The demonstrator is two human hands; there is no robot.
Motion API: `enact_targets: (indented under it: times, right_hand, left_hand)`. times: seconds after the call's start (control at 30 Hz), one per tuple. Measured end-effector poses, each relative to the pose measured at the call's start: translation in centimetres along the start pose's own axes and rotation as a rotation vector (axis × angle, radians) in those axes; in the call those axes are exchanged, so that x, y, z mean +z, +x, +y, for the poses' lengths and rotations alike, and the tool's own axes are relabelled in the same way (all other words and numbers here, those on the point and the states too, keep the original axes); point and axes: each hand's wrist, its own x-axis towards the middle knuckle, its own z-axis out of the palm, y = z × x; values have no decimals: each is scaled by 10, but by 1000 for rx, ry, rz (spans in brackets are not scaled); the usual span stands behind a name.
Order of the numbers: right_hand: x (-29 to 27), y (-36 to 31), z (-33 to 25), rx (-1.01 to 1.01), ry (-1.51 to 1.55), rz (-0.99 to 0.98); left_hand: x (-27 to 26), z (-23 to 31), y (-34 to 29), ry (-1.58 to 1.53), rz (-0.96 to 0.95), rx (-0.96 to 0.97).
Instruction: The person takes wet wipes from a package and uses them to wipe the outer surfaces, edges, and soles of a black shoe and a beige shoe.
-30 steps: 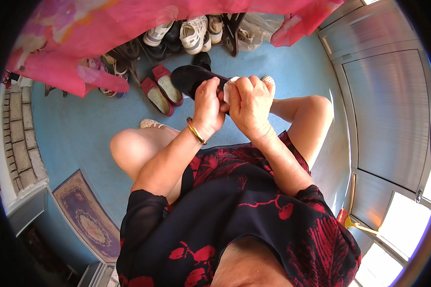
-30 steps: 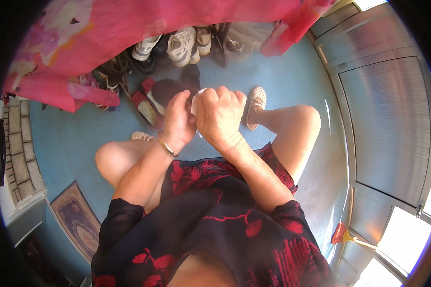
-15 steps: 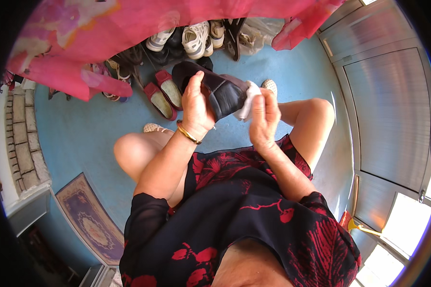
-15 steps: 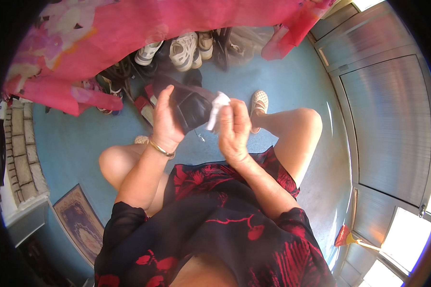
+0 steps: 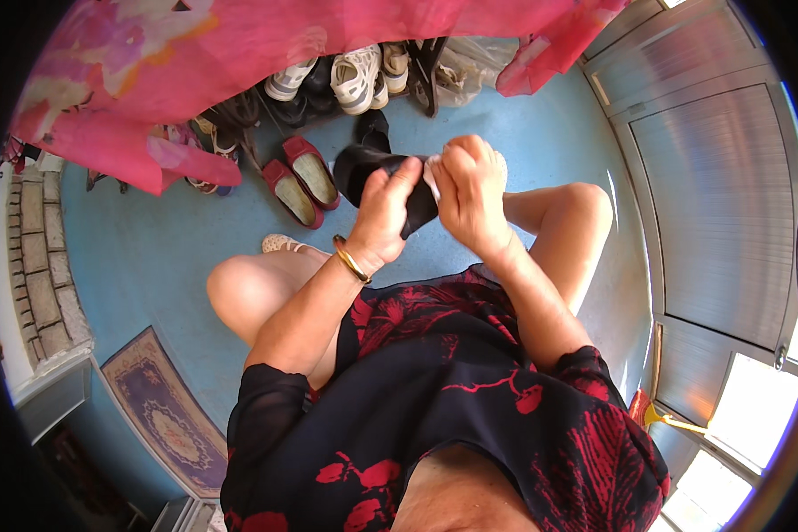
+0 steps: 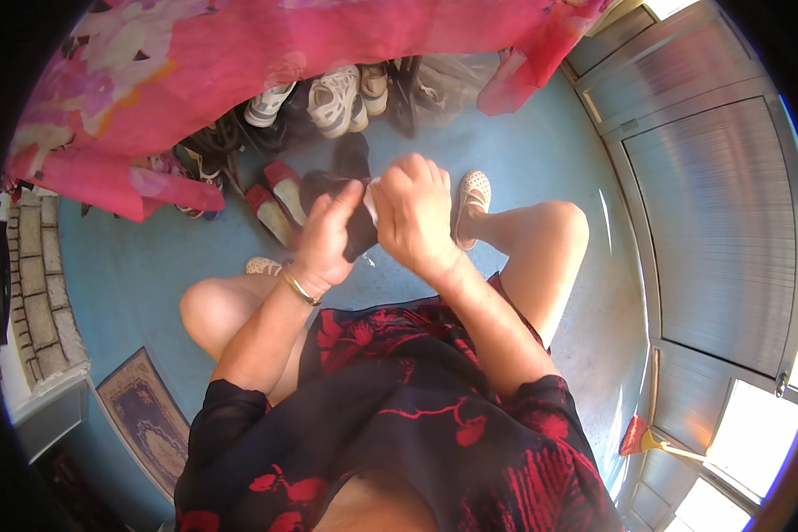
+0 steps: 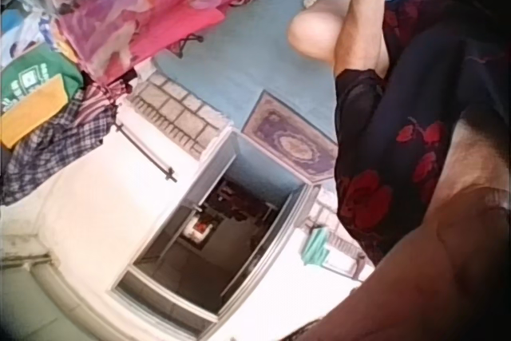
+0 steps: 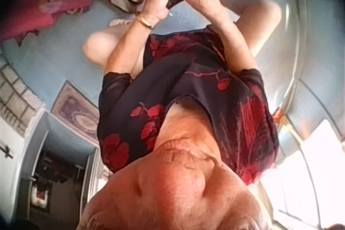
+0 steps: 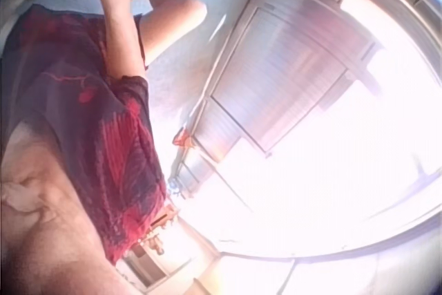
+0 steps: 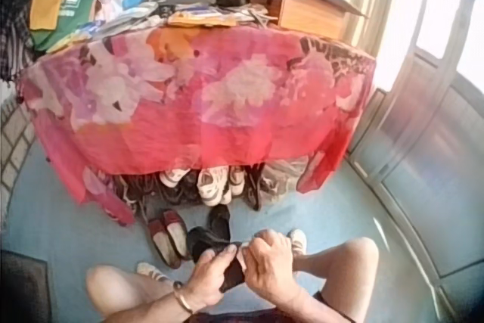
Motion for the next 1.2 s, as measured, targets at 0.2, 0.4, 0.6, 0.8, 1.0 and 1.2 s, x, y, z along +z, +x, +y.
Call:
enact_targets:
  times: [0.2, 0.4, 0.6, 0.8, 1.0, 1.2]
  right_hand:
    - [-11, -1, -19, -164, -100, 21]
    - [-6, -10, -8, -40, 130, 40]
    - [-4, 1, -6, -32, -20, 12]
    - [-5, 13, -8, -158, -29, 39]
    - [-5, -6, -12, -103, 0, 29]
    - [-9, -3, -10, -82, 5, 10]
  left_hand:
    - [4, 6, 1, -1, 60, 31]
    - [8, 15, 6, -68, 74, 65]
    - [9, 10, -2, 222, -44, 109]
    - [6, 11, 0, 104, -47, 94]
    - [-2, 7, 4, 137, -11, 55]
    - [6, 3, 1, 153, -20, 53]
